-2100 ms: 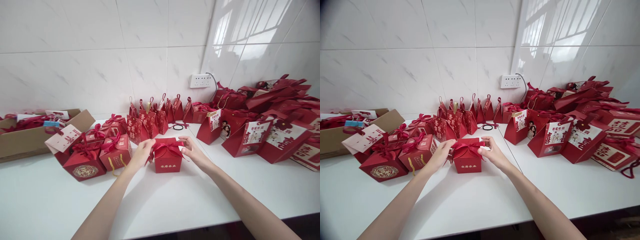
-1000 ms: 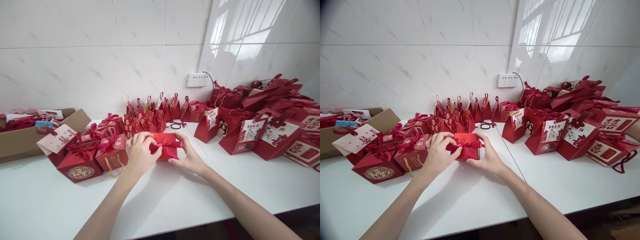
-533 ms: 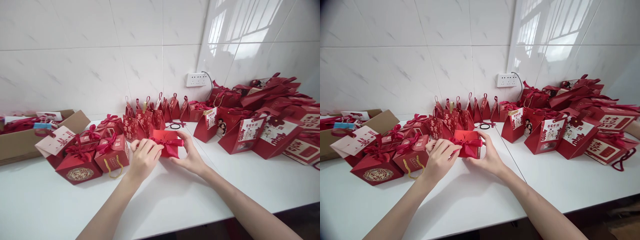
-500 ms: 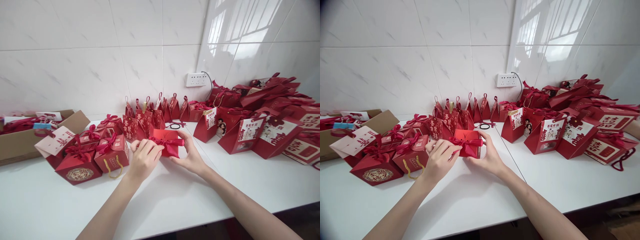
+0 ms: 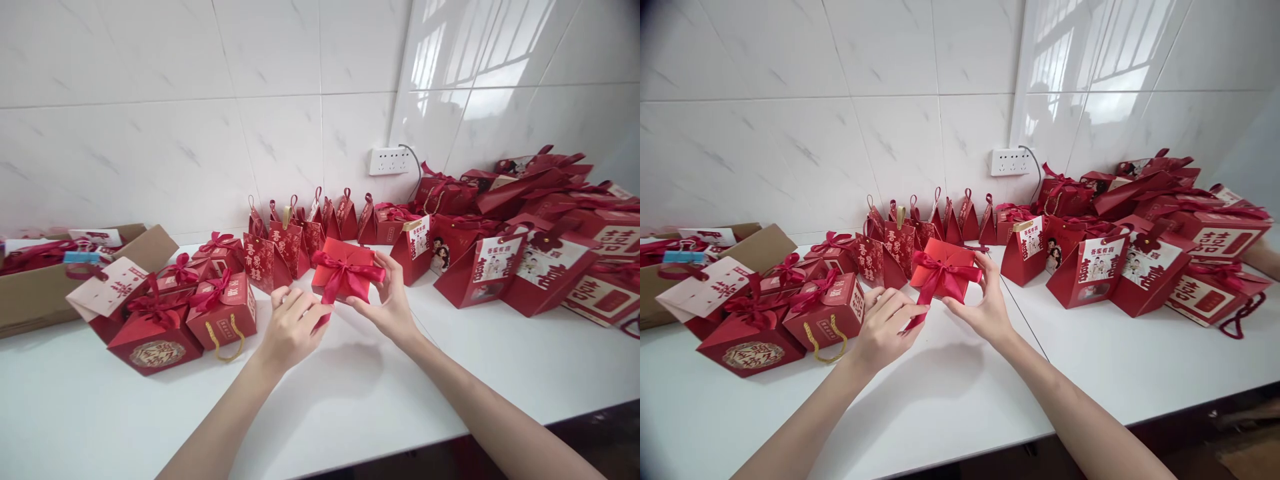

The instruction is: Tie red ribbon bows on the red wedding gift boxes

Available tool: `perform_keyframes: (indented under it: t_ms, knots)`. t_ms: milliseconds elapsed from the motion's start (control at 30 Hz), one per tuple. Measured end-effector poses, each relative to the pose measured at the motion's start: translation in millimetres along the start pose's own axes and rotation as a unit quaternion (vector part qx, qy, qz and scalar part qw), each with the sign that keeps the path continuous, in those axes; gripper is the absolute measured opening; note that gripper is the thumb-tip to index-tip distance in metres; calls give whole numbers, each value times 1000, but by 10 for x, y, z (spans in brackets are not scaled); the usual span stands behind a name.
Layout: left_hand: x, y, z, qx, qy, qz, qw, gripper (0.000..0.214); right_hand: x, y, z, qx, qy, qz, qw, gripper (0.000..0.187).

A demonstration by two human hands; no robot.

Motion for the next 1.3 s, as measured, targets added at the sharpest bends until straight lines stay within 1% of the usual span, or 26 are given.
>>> perform_keyframes:
  t_ms: [133,200,267,333,367,400,433,467,500,533,600,633,700,733,767,833,867,933,1033,1100,1167,1233,1300]
  knots:
    - [-11,-27,36,-31,-5,-2,1000,12,12,17,-28,0,4,-20,1000,75]
    - [-17,-57,60,-61,-32,-7,998,11,11,29,-43,-15,0,-30,999,76]
    - [-25,-102,85,-107,-97,-16,989,10,5,41,-57,-28,-6,-37,999,78]
    - [-39,-167,112,-157,-193,-39,968,10,-3,52,-70,-33,-18,-39,999,79]
    - [-49,-210,125,-176,-241,-67,952,11,-6,57,-76,-35,-26,-41,998,80]
    - [-60,-259,139,-189,-282,-108,934,11,-10,60,-80,-38,-34,-43,998,81]
    - [-71,-313,153,-195,-309,-164,916,11,-12,61,-84,-43,-41,-47,997,82]
    - [-83,-369,166,-196,-318,-231,898,11,-14,62,-86,-47,-49,-52,996,83]
    - [-93,-421,178,-199,-310,-303,879,13,-16,61,-86,-49,-57,-57,996,84]
    - [-101,-463,190,-212,-286,-370,858,18,-18,59,-85,-49,-64,-63,995,84]
    - [-107,-499,216,-285,-213,-473,806,29,-21,59,-79,-49,-80,-74,993,85]
    - [-104,-489,229,-337,-175,-503,776,33,-22,60,-75,-51,-88,-77,992,85]
    - [-85,-418,245,-437,-128,-522,721,40,-25,65,-68,-56,-100,-79,990,87]
    - [-71,-366,247,-473,-122,-517,703,47,-26,68,-64,-56,-105,-79,990,87]
    - [-58,-311,245,-501,-129,-504,692,56,-28,70,-61,-54,-110,-79,989,87]
    - [-40,-208,234,-531,-163,-475,682,71,-33,75,-55,-47,-121,-76,989,88]
    - [-40,-169,229,-535,-185,-462,683,75,-37,77,-52,-41,-127,-71,989,88]
    - [-61,-122,232,-525,-226,-439,693,76,-42,88,-49,-30,-142,-46,988,89]
    - [-119,-108,274,-496,-268,-415,714,68,-42,115,-52,-14,-184,22,983,86]
    - [-150,-117,311,-479,-272,-417,723,68,-32,131,-62,-2,-209,73,975,84]
    - [-163,-126,341,-464,-269,-426,728,71,-19,134,-75,18,-214,116,970,86]
    - [-163,-126,361,-452,-266,-434,733,73,-10,121,-78,56,-207,153,965,88]
    - [-164,-107,376,-439,-262,-434,742,74,-9,98,-62,106,-187,175,961,82]
Point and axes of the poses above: each hand's wrist, its own x-axis towards the middle knuckle, its own z-axis out of the palm, y = z × x, the point moved 1 cm from there along x, towards the middle knuckle, and after that the axes turned 12 degrees about x, right-handed, at the moved point
